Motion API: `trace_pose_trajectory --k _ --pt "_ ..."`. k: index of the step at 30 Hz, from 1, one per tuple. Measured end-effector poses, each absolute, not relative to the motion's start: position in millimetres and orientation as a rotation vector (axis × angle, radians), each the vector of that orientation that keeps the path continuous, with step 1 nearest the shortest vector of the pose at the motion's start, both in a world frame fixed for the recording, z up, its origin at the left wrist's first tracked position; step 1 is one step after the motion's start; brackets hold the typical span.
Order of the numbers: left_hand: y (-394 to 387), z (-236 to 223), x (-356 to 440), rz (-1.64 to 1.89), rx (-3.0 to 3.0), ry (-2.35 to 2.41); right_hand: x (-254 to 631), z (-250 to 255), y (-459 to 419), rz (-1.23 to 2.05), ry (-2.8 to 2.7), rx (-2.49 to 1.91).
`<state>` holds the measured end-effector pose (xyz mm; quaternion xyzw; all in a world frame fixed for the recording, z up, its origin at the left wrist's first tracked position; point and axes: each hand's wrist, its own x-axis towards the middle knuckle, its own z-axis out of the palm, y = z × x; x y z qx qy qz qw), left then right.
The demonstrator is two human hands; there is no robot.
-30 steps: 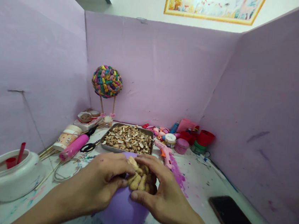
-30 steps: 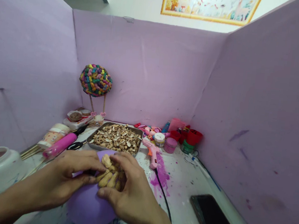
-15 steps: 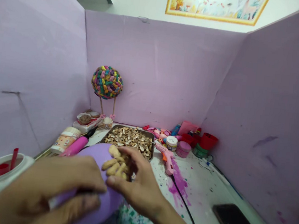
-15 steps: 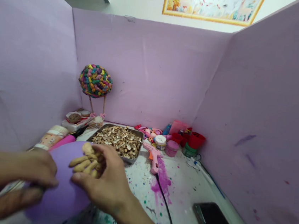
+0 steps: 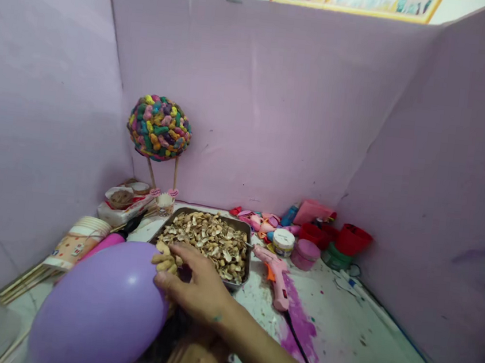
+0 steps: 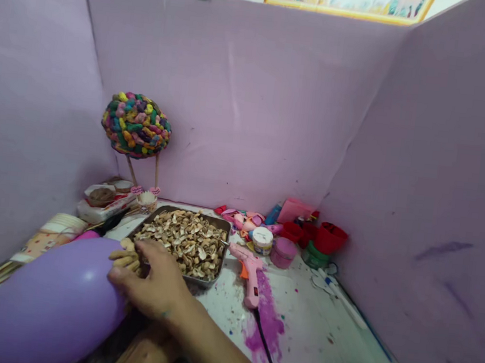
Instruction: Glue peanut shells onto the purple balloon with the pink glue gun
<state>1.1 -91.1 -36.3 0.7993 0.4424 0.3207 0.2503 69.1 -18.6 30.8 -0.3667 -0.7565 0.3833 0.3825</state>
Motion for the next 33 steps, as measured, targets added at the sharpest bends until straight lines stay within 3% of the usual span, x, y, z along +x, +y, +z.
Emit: trace_pose_trajectory --k 8,13,18,23,33 --pt "-67.9 -64.1 1.5 1.170 2.173 1.496 104.3 50.5 -4.5 0.854 -2.109 -0.858" --pt "-72.2 -69.5 -0.6 1.262 2.172 1.563 147.5 66.5 11.4 0.595 -2.149 -1.261" --pt "-72.3 -76.7 -1.0 1.300 2.172 1.599 161.0 57.3 8.1 0.645 -2.530 -1.566" --pt "-69.7 -80.4 -2.5 1.328 2.134 1.613 137.2 41.1 4.1 0.500 -2.745 -1.597" --pt "-71.6 -79.3 -1.6 1.366 2.033 1.672 95.5 35.5 45.3 0.645 -2.641 -1.357"
